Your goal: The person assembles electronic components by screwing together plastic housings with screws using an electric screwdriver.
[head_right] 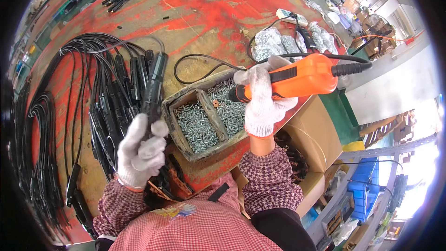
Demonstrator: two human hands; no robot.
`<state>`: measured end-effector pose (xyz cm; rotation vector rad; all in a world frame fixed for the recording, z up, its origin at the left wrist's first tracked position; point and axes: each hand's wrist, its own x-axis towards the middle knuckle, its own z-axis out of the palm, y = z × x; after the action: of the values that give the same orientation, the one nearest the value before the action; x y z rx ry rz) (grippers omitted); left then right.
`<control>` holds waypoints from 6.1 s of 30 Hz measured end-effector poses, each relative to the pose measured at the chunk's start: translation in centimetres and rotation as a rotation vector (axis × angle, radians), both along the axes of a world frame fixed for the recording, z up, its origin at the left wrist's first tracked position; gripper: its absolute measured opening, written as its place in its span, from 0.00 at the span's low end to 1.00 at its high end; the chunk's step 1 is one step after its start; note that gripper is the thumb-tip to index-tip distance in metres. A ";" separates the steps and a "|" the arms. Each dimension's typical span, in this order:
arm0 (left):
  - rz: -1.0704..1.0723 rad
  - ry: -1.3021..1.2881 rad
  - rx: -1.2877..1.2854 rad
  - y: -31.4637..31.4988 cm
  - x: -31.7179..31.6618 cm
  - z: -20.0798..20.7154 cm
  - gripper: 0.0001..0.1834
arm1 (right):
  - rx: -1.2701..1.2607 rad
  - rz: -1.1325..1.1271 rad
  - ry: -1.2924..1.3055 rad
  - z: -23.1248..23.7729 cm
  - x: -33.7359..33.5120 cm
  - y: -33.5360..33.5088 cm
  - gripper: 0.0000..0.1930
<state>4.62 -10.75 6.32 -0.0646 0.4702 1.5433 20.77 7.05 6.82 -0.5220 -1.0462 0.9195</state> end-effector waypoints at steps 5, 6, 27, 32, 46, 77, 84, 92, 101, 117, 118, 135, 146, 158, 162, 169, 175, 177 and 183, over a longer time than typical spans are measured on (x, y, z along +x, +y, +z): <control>-0.242 0.458 -0.182 2.3 3.2 -1.8 0.12 | -0.004 -0.032 -0.115 -2.1 0.1 0.7 0.16; -0.208 0.482 -0.260 2.5 4.0 -1.9 0.14 | -0.004 -0.033 -0.137 -2.5 0.1 0.8 0.17; -0.224 0.561 -0.228 2.3 4.2 -3.9 0.26 | -0.010 0.238 0.089 5.9 0.5 -4.1 0.21; -0.246 0.563 -0.199 2.0 4.1 -4.1 0.26 | 0.009 0.484 0.085 6.9 0.7 -5.5 0.20; -0.238 0.573 -0.205 2.0 4.2 -4.5 0.23 | -0.043 0.454 0.069 6.2 -0.3 -5.8 0.24; -0.229 0.584 -0.202 2.1 4.3 -4.7 0.25 | -0.049 0.660 0.046 5.3 -0.8 -5.9 0.24; -0.268 0.668 -0.239 2.0 4.0 -4.8 0.36 | -0.047 0.651 -0.250 5.0 -3.5 -4.5 0.19; -0.271 0.699 -0.297 2.5 4.2 -3.8 0.35 | -0.084 0.780 -0.020 5.2 -3.6 -4.7 0.19; -0.215 0.692 -0.236 1.9 4.7 -4.3 0.27 | -0.157 0.697 0.017 3.7 -1.7 -4.4 0.18; 0.286 1.633 -1.025 -22.8 -7.5 1.3 0.25 | -0.266 0.297 0.169 7.2 4.0 -2.7 0.12; 0.364 1.875 -1.244 -24.9 -8.3 -0.4 0.20 | -0.295 0.293 0.083 6.4 3.0 -3.8 0.12; 0.006 2.320 -1.506 -28.1 -12.1 -5.9 0.35 | -0.275 0.159 -0.359 5.5 -1.4 -10.9 0.13; 0.073 1.609 -0.851 -12.8 -15.3 -6.1 0.38 | -0.287 0.389 -0.375 4.1 -3.9 -12.6 0.11; 0.121 0.927 -0.549 -18.0 -11.4 -6.8 0.28 | -0.297 0.299 -0.398 4.0 -2.0 -11.5 0.10; 0.231 0.721 -0.450 -21.5 -7.5 -3.5 0.25 | -0.340 0.380 -0.462 4.6 -2.9 -12.0 0.10; 0.124 0.675 -0.141 -17.0 -8.3 -0.3 0.25 | -0.528 1.191 -0.690 5.8 -11.3 -12.7 0.33; -0.113 0.981 -0.234 -15.4 -7.8 3.1 0.28 | -0.333 1.590 -0.998 5.8 -20.3 -13.9 0.33; -0.144 0.983 -0.264 -16.4 -8.6 2.7 0.28 | -0.398 1.693 -1.033 5.0 -22.2 -13.4 0.31; 0.302 1.267 -0.434 -19.2 -6.8 -2.9 0.17 | -0.359 1.722 -0.862 5.1 -23.5 -16.2 0.30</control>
<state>-2.17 -29.91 3.41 0.5648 1.8530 1.5989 -2.74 -9.18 11.87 -0.1682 -2.1716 2.5488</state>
